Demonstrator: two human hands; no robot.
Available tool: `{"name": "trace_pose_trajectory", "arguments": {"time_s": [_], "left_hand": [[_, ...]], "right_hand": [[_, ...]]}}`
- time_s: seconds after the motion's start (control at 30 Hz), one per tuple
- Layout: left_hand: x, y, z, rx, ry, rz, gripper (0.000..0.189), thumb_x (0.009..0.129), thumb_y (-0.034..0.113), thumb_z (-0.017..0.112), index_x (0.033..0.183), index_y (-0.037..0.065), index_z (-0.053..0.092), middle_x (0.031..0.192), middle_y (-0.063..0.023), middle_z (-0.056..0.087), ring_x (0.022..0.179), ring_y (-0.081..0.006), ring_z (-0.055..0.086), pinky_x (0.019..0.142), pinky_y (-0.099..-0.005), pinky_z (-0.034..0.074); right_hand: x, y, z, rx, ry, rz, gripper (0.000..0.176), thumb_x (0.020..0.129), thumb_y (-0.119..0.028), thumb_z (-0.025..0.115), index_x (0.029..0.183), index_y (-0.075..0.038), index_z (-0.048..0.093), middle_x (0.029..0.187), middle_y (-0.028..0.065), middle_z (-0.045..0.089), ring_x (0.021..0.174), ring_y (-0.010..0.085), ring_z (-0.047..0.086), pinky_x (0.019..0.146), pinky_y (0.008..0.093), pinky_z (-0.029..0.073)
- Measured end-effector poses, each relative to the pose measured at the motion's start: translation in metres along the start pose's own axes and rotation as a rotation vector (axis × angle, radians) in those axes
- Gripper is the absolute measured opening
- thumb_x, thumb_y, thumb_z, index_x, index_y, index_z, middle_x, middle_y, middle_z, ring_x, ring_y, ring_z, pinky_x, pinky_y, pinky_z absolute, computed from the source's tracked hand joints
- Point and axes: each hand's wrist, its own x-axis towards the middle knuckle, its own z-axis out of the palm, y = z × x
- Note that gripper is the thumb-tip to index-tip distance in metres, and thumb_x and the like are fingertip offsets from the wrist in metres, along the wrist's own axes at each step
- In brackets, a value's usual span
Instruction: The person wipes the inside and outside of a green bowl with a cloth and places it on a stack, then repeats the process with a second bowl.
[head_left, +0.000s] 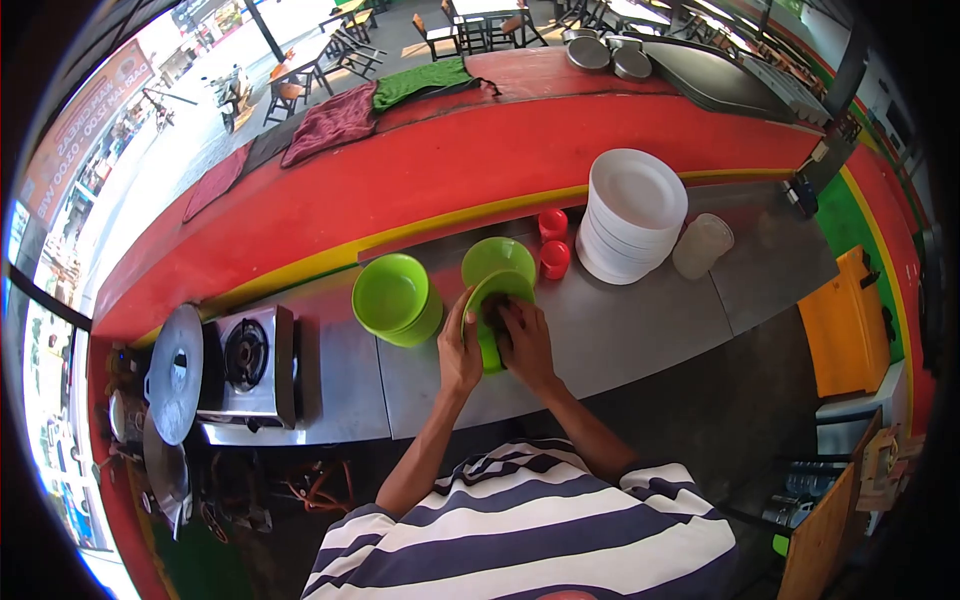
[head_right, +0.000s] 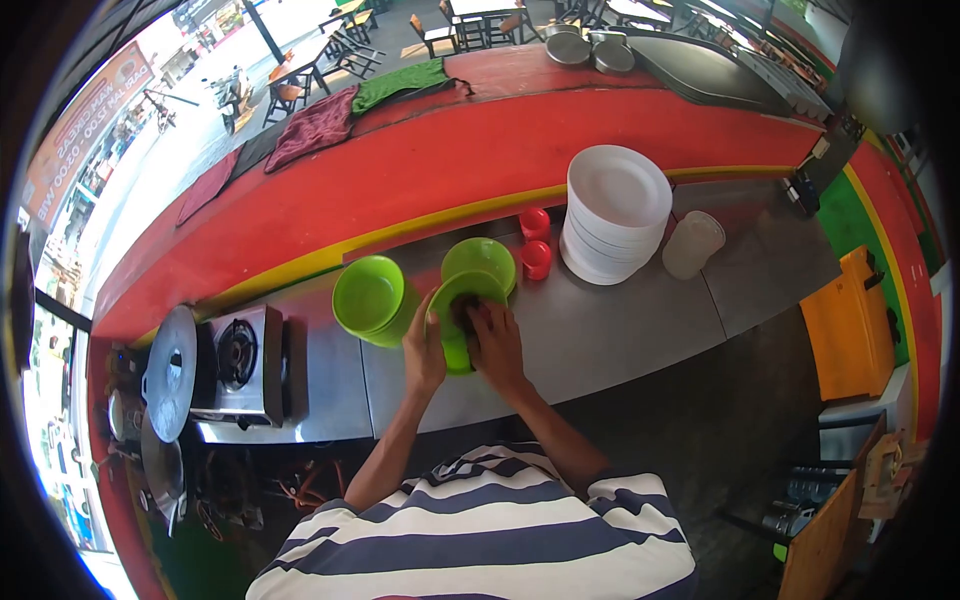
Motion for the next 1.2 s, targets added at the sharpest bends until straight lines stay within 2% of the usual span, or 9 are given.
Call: {"name": "trace_pose_trajectory", "arguments": {"time_s": [0.13,0.23,0.33,0.57,0.67,0.8,0.97,1.07,1.2], "left_hand": [[-0.042,0.012,-0.032,0.052,0.053,0.036,0.043,0.111,0.025,0.041,0.144,0.001,0.053,0.134,-0.0210,0.064,0.128,-0.0273,0.058,0.108,-0.0381,0.043],[-0.085,0.027,-0.049,-0.139,0.083,-0.111,0.039,0.110,0.021,0.044,0.142,0.000,0.054,0.136,-0.0227,0.062,0.129,-0.0326,0.059,0.107,-0.0387,0.045],[-0.152,0.042,-0.066,-0.121,0.091,-0.137,0.041,0.110,0.024,0.045,0.142,0.001,0.053,0.135,-0.0216,0.063,0.130,-0.0297,0.058,0.107,-0.0373,0.044],[-0.240,0.068,-0.066,-0.155,0.022,-0.274,0.038,0.108,0.020,0.049,0.141,0.002,0.055,0.125,-0.0243,0.067,0.116,-0.0324,0.067,0.100,-0.0374,0.049],[-0.256,0.074,-0.067,-0.124,0.023,-0.261,0.036,0.107,0.016,0.050,0.140,0.004,0.056,0.122,-0.0234,0.068,0.112,-0.0307,0.069,0.098,-0.0370,0.050],[-0.263,0.084,-0.066,-0.092,-0.017,-0.244,0.035,0.107,0.017,0.051,0.140,0.006,0.057,0.123,-0.0220,0.068,0.116,-0.0330,0.067,0.099,-0.0382,0.050],[-0.246,0.093,-0.017,-0.172,-0.069,-0.144,0.035,0.108,0.022,0.049,0.139,0.008,0.059,0.128,-0.0220,0.067,0.124,-0.0347,0.063,0.102,-0.0392,0.048],[-0.233,0.114,0.031,-0.139,-0.167,-0.114,0.037,0.109,0.025,0.049,0.139,0.006,0.059,0.126,-0.0222,0.068,0.122,-0.0316,0.064,0.102,-0.0385,0.048],[-0.225,0.150,0.095,-0.226,-0.363,-0.185,0.041,0.109,0.032,0.049,0.139,0.004,0.058,0.125,-0.0221,0.068,0.121,-0.0261,0.064,0.102,-0.0367,0.047]], "right_hand": [[-0.043,-0.057,-0.005,0.392,-0.306,0.280,0.049,0.090,-0.007,0.063,0.137,0.001,0.051,0.129,0.0224,0.053,0.122,0.0416,0.051,0.105,0.0431,0.043],[-0.073,-0.095,-0.007,1.016,-0.239,0.221,0.046,0.095,-0.012,0.061,0.137,0.002,0.048,0.126,0.0236,0.053,0.121,0.0394,0.053,0.103,0.0398,0.043],[-0.118,-0.117,0.001,0.966,-0.126,0.194,0.052,0.095,-0.010,0.062,0.142,0.002,0.044,0.126,0.0234,0.052,0.119,0.0391,0.053,0.102,0.0387,0.043],[-0.197,-0.107,-0.031,0.282,-0.046,-0.106,0.055,0.081,-0.004,0.070,0.132,0.002,0.051,0.128,0.0237,0.050,0.117,0.0444,0.048,0.100,0.0523,0.040],[-0.225,-0.109,-0.061,0.042,-0.113,-0.148,0.059,0.083,-0.004,0.069,0.138,0.002,0.048,0.129,0.0235,0.049,0.118,0.0435,0.049,0.102,0.0465,0.041],[-0.258,-0.115,-0.082,0.426,-0.362,0.044,0.063,0.081,-0.012,0.075,0.138,0.001,0.050,0.133,0.0239,0.049,0.123,0.0407,0.052,0.103,0.0460,0.044],[-0.248,-0.100,-0.133,0.480,-0.484,-0.060,0.083,0.079,-0.032,0.083,0.143,0.004,0.046,0.140,0.0244,0.046,0.131,0.0427,0.048,0.111,0.0468,0.041],[-0.250,-0.071,-0.170,0.346,-0.349,-0.071,0.085,0.075,-0.040,0.086,0.137,0.006,0.049,0.142,0.0252,0.043,0.133,0.0440,0.044,0.110,0.0506,0.039],[-0.268,-0.022,-0.230,-0.133,-0.214,-0.021,0.087,0.071,-0.047,0.087,0.133,0.002,0.052,0.139,0.0224,0.043,0.133,0.0434,0.040,0.108,0.0557,0.037]]}}
